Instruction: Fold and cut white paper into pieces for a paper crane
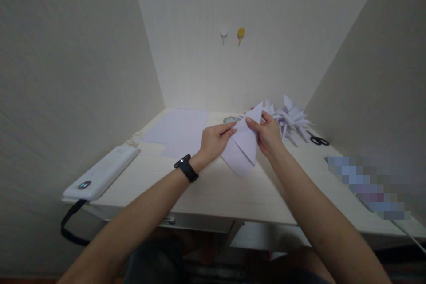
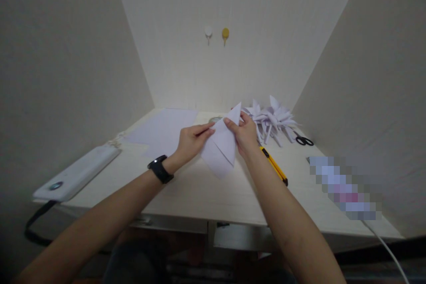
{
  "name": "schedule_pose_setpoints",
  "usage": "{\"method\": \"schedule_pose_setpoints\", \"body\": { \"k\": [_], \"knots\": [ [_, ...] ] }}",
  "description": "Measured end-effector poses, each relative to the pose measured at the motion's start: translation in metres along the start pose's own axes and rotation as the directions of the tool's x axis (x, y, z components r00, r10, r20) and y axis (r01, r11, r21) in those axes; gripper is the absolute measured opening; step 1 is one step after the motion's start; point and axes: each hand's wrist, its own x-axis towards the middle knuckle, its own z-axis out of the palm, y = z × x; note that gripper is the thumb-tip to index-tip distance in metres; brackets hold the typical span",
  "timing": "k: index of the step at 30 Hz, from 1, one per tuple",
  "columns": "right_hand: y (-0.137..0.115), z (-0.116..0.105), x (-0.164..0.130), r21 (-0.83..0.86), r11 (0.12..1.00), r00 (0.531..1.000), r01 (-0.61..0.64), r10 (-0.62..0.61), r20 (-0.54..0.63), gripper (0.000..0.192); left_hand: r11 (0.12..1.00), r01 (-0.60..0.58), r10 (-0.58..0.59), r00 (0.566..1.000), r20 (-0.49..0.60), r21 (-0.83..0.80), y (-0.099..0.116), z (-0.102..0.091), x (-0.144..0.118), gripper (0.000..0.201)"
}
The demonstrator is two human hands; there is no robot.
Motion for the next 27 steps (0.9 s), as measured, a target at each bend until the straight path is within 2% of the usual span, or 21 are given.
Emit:
{"method": "schedule_pose_setpoints", "body": {
  "k": [9, 14, 20, 27],
  "knots": [
    [0.004, 0.012, -0.005, 0.141, 0.989, 0.993, 0.052, -0.037, -0.11, 0.055, 0.966, -0.205, 0.213, 0.976, -0.039, 0.159, -0.003, 0.002, -0.004, 0.023],
    [0.005, 0.013, -0.003, 0.196, 0.98, 0.994, 0.039, -0.019, -0.107, 0.053, 0.97, -0.202, 0.21, 0.976, -0.051, 0.134, -0.002, 0.001, -0.002, 0.022],
    [0.001, 0.015, -0.003, 0.186, 0.982, 0.998, 0.03, -0.02, -0.057, 0.048, 0.98, -0.171, 0.181, 0.979, -0.09, 0.102, -0.003, 0.0, 0.001, 0.022],
    [-0.017, 0.026, 0.005, 0.15, 0.988, 0.996, 0.032, -0.019, -0.086, 0.042, 0.952, -0.263, 0.286, 0.946, -0.153, 0.157, -0.009, -0.003, 0.0, 0.02]
  ]
}}
